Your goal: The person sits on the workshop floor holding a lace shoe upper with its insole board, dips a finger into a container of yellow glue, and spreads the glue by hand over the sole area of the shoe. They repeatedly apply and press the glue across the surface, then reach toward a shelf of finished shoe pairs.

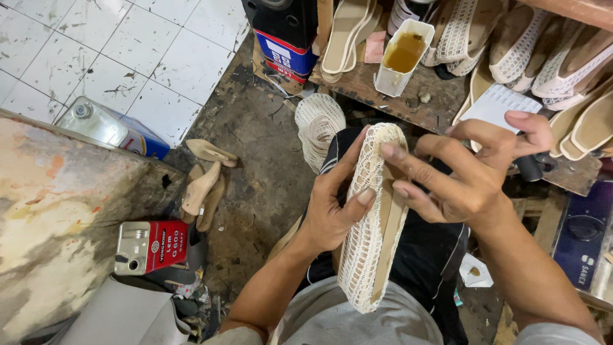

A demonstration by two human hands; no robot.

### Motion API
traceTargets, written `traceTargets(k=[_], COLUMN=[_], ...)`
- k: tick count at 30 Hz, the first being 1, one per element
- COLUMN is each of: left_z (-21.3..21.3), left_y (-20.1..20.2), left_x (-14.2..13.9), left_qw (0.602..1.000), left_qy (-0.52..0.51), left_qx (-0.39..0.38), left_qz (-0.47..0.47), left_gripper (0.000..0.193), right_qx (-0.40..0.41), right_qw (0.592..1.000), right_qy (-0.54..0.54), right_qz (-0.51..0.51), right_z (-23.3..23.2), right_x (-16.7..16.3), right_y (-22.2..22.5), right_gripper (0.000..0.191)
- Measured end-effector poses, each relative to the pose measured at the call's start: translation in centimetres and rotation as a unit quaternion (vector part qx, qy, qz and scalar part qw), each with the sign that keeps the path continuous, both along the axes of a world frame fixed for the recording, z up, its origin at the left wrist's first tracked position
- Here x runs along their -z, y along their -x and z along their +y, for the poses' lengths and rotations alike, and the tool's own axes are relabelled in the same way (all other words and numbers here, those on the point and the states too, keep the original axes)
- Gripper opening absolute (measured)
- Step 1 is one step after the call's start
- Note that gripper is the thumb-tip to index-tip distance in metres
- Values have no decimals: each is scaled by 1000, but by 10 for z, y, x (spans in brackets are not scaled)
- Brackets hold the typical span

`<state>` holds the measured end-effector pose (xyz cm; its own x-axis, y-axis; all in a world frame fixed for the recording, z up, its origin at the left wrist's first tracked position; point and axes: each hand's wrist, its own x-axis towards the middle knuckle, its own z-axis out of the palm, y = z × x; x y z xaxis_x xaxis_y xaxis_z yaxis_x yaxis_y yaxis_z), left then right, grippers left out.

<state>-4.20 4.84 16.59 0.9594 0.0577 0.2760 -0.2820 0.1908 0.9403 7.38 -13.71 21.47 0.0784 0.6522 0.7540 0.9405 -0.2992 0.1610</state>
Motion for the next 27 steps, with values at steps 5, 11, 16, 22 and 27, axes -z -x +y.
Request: traceTargets(k=[5, 11, 16, 22, 27], left_z=[1, 2, -1, 1, 1], left_y=[-1, 1, 0, 1, -11], left_x=[-2, -5, -5, 2, 31], left_qw=[1000, 1000, 1000, 1000, 990], left_qy=[4, -11, -4, 6, 140], left_qx=[0, 0, 12, 11, 10], left_qz=[-2, 10, 19, 17, 25], left_gripper=[75, 75, 77, 77, 69], right_qx=[-14, -47, -20, -64, -133], right_qw=[1000, 999, 999, 996, 978], right_qy=[-13, -5, -2, -6, -78], right_qz=[13, -15, -32, 64, 143], right_z=[2, 0, -3, 12, 13], right_x=[4, 3, -6, -15, -6], right_y=[2, -5, -3, 3, -17], right_gripper=[31, 29, 30, 29, 21])
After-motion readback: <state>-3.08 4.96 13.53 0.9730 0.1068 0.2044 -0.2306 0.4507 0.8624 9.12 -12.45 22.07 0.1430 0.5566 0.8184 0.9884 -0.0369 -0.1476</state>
